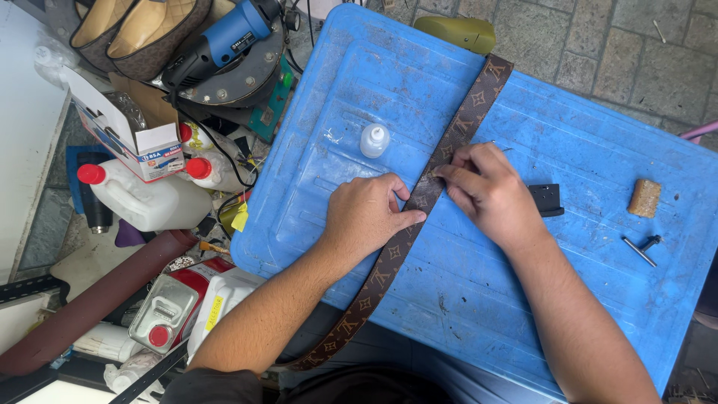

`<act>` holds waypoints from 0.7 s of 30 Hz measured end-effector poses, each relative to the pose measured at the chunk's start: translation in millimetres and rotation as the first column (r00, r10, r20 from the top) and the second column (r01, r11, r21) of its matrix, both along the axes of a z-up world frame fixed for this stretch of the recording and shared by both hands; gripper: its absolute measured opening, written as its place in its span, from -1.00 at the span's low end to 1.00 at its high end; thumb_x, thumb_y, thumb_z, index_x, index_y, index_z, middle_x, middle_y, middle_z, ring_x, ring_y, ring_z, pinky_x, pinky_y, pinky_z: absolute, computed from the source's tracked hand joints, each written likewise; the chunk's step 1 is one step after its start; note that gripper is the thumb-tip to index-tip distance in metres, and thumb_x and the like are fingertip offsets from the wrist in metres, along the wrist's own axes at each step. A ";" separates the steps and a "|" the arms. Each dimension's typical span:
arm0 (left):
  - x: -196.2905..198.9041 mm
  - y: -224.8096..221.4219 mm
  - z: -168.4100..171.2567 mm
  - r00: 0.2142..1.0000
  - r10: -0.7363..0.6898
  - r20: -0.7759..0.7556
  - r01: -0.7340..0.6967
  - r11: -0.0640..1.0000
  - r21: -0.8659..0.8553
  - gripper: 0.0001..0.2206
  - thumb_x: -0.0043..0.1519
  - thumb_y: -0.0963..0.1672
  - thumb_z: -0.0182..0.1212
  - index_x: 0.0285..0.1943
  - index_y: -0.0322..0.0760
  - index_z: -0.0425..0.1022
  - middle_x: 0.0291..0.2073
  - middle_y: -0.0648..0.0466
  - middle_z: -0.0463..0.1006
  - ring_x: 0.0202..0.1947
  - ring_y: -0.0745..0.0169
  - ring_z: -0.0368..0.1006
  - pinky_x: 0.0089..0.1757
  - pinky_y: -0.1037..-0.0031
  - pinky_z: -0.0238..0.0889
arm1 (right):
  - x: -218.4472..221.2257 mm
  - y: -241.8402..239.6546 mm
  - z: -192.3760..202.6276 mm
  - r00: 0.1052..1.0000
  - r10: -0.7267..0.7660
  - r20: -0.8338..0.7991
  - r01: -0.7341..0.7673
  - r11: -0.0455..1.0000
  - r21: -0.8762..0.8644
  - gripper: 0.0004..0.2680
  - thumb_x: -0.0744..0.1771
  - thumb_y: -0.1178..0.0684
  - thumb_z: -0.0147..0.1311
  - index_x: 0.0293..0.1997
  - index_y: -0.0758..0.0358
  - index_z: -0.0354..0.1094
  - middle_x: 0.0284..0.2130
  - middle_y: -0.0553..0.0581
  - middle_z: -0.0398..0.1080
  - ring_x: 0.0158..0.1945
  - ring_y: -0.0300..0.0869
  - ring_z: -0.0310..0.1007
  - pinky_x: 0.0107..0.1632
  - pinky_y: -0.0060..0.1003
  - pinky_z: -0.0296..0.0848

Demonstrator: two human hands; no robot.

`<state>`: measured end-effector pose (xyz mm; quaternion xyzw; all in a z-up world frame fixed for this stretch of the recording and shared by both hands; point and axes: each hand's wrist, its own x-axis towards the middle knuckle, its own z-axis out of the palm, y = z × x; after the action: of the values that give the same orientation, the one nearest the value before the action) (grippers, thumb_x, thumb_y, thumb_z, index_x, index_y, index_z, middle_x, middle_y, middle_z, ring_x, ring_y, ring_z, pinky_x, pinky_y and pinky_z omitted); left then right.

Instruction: The person scrapes a damaged section of a patterned leather belt with a yellow utility knife, then applies liquid from a small bottle to the same area and wipes it with a white cloth. The belt remains on a blue plastic work surface throughout.

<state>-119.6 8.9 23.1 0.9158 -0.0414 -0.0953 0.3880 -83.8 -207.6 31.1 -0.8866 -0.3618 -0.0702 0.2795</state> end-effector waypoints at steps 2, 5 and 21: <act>0.4 0.2 0.8 1.000 0.004 0.003 -0.004 1.000 -0.003 -0.64 -0.04 0.06 0.54 -0.26 -0.17 0.61 -0.53 0.15 0.65 -0.51 0.26 0.60 -0.41 0.38 0.41 | 1.1 1.3 1.0 1.000 0.006 -0.002 -0.006 1.000 0.013 -0.78 0.20 0.24 0.30 -0.11 0.27 0.54 -0.19 0.20 0.39 -0.09 0.05 0.43 -0.02 -0.10 0.48; 0.5 1.5 1.4 1.000 0.000 0.023 0.000 1.000 -0.013 -0.65 -0.04 0.06 0.54 -0.27 -0.16 0.61 -0.53 0.14 0.66 -0.51 0.24 0.60 -0.41 0.37 0.40 | -0.5 4.8 3.7 0.997 0.075 -0.010 -0.074 0.997 0.037 -0.79 0.19 0.25 0.29 -0.13 0.28 0.53 -0.19 0.20 0.39 -0.07 0.05 0.45 -0.02 -0.10 0.48; -101.8 14.2 -4.6 0.947 0.079 0.312 -0.040 0.991 -0.129 -0.44 0.06 -0.13 0.42 0.25 -0.30 0.33 -0.16 -0.20 0.60 -0.20 -0.14 0.59 -0.26 0.22 0.45 | 19.2 -71.4 -63.2 0.907 -0.325 0.267 0.351 0.935 -0.054 -0.90 0.39 0.31 0.18 -0.04 0.30 0.41 -0.06 0.22 0.38 0.06 0.06 0.36 0.15 -0.13 0.34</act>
<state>-221.3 23.1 18.5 0.8948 -0.0811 0.0671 0.4339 -64.6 -279.0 -32.1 -0.9325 -0.2383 -0.2122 0.1690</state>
